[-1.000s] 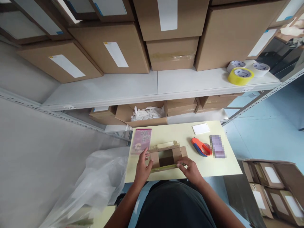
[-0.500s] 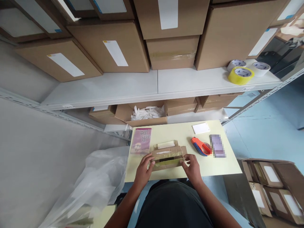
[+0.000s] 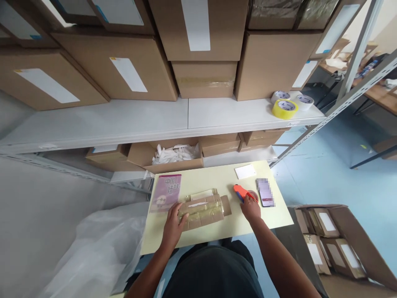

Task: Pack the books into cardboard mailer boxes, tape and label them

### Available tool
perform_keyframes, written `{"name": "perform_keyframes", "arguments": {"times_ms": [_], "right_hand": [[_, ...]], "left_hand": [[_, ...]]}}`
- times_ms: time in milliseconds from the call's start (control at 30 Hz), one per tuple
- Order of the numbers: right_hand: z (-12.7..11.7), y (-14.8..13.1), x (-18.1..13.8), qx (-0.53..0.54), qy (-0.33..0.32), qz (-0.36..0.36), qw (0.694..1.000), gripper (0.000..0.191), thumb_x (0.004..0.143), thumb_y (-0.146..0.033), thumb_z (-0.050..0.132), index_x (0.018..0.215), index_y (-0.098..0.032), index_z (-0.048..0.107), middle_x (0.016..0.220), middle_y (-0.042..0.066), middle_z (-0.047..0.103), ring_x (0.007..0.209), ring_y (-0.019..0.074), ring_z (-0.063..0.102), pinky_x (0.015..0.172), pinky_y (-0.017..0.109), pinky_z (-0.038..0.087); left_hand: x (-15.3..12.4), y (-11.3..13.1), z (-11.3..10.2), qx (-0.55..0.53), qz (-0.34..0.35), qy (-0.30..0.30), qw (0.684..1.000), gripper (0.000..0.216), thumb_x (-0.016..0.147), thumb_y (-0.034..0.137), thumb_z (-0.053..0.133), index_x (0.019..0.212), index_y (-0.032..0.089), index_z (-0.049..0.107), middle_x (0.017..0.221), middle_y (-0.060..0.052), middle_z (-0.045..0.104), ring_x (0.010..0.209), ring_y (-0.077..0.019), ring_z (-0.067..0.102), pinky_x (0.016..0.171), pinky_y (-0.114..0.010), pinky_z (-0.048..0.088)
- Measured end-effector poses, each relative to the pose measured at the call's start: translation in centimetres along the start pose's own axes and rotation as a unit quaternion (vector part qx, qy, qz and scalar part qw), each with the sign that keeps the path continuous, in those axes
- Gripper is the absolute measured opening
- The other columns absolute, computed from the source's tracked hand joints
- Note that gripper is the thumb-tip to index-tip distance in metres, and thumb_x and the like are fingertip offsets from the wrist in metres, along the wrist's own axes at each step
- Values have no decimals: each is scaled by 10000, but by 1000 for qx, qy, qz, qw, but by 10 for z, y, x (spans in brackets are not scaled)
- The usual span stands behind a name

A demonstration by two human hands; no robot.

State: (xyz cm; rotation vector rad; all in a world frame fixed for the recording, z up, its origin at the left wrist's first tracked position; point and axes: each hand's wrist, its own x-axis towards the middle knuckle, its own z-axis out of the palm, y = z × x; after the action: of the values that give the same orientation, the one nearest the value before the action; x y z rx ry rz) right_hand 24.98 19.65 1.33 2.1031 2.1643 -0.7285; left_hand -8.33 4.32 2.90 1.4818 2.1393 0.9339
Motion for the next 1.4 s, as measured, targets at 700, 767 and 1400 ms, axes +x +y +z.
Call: {"name": "perform_keyframes", "arguments": {"times_ms": [700,767,1400], "right_hand": [[-98,-125,-37,192,-313,-293,883,258,794,-446,607,743,-196,576,691,-9,565,681,171,540,621,277,438],[-99,-127,-34,187,-324,-301,877,230,800,-413,616,757,-188,598,700,-5,580,680,170,547,614,273,442],[-103,-119,-26,74,-337,-329,879,231,825,-428,626,819,-199,659,717,0,624,682,189,577,621,287,462]], "left_hand": [[-3,9,4,-133,-46,-2,990,526,932,303,587,1454,291,522,1455,-50,604,1306,-238,603,1106,-416,491],[-2,11,1,-143,-45,-2,989,540,913,278,619,1446,295,535,1455,-50,603,1304,-243,605,1112,-416,489],[-41,75,-11,-424,-220,-38,878,464,908,540,602,1203,191,680,972,-96,743,834,-221,698,778,-371,571]]}}
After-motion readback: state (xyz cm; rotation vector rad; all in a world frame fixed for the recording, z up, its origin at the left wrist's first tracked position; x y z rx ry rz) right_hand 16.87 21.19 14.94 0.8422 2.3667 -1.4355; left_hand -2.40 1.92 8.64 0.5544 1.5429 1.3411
